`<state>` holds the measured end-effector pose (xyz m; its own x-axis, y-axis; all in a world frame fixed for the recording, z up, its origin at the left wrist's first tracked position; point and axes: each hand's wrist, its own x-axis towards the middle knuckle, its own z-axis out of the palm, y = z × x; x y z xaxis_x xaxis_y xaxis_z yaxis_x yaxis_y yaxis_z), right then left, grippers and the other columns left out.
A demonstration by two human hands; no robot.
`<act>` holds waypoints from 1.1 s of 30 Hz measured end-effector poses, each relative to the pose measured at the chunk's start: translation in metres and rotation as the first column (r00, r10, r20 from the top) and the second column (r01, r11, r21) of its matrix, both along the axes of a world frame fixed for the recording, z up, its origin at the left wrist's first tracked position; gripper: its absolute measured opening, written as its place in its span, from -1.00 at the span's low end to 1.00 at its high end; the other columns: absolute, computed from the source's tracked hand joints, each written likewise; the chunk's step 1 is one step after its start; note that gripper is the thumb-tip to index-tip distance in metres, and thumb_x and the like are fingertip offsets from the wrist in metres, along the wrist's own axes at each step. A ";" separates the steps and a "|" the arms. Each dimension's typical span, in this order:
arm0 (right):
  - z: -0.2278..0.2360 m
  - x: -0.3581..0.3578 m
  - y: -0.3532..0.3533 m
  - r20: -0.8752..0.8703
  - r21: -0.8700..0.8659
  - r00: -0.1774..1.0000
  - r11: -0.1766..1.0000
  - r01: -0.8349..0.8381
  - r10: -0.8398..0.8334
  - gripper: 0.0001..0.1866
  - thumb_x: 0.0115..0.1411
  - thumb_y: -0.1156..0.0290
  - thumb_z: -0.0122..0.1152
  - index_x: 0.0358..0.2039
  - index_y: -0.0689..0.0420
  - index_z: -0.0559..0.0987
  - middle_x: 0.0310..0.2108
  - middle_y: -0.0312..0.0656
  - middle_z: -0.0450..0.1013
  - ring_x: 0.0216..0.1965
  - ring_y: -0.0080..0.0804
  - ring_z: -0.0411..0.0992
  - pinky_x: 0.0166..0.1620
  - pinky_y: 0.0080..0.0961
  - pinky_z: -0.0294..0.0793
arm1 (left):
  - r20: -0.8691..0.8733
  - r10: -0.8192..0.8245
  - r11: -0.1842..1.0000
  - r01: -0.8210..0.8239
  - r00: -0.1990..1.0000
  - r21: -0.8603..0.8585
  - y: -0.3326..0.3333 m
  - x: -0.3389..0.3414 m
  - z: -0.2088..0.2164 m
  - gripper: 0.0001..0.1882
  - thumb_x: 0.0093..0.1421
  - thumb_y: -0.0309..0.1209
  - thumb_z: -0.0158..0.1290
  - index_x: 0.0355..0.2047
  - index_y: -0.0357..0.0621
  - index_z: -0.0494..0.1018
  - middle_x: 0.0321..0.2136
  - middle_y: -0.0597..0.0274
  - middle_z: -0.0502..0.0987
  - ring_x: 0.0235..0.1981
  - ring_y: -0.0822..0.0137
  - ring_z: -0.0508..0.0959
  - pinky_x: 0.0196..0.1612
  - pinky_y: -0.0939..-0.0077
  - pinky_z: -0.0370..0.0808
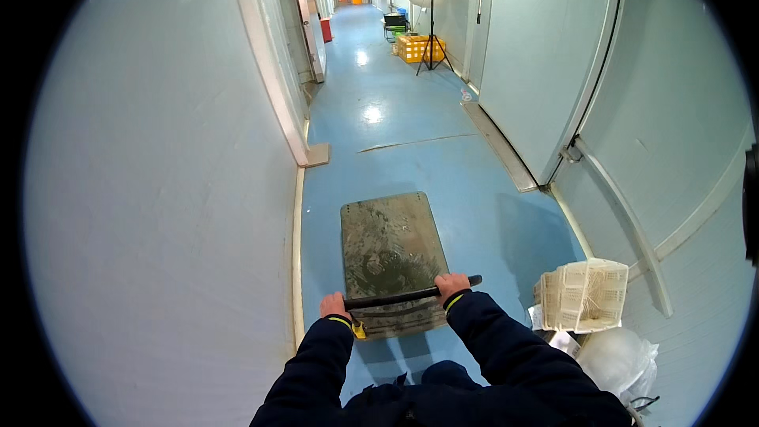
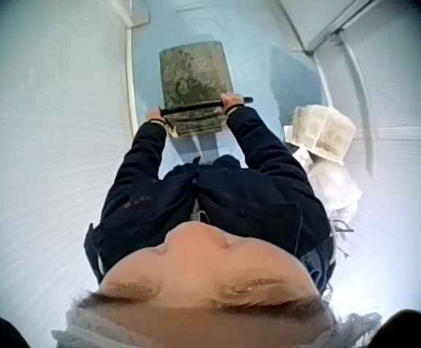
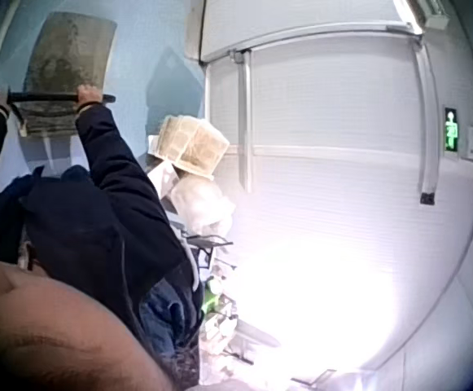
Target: The person places a large water jug onto a hand truck, then pulls the hand truck through a storage area and down a hallway. The person navigates around stacked crates and other items while transporting the jug.
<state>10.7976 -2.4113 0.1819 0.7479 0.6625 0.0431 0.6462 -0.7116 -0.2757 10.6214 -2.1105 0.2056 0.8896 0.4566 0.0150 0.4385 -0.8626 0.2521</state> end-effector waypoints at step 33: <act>0.064 0.774 0.538 0.236 0.080 0.967 0.990 -0.117 0.095 -0.73 -0.25 0.37 0.20 -0.47 -0.02 0.37 -0.49 -0.26 0.30 -0.38 -0.28 0.31 -0.36 -0.29 0.20 | 0.194 0.131 0.991 -0.132 0.972 -0.007 0.524 0.804 -0.011 -0.82 -0.21 -0.54 0.08 -0.56 -0.14 0.32 -0.51 -0.01 0.36 -0.37 -0.07 0.37 -0.33 0.13 0.33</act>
<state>11.5716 -1.8736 0.2461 0.6359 0.7226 0.2709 0.7706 -0.6139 -0.1712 11.4257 -1.5864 0.1949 0.8014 0.5690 0.1843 0.4918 -0.8023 0.3382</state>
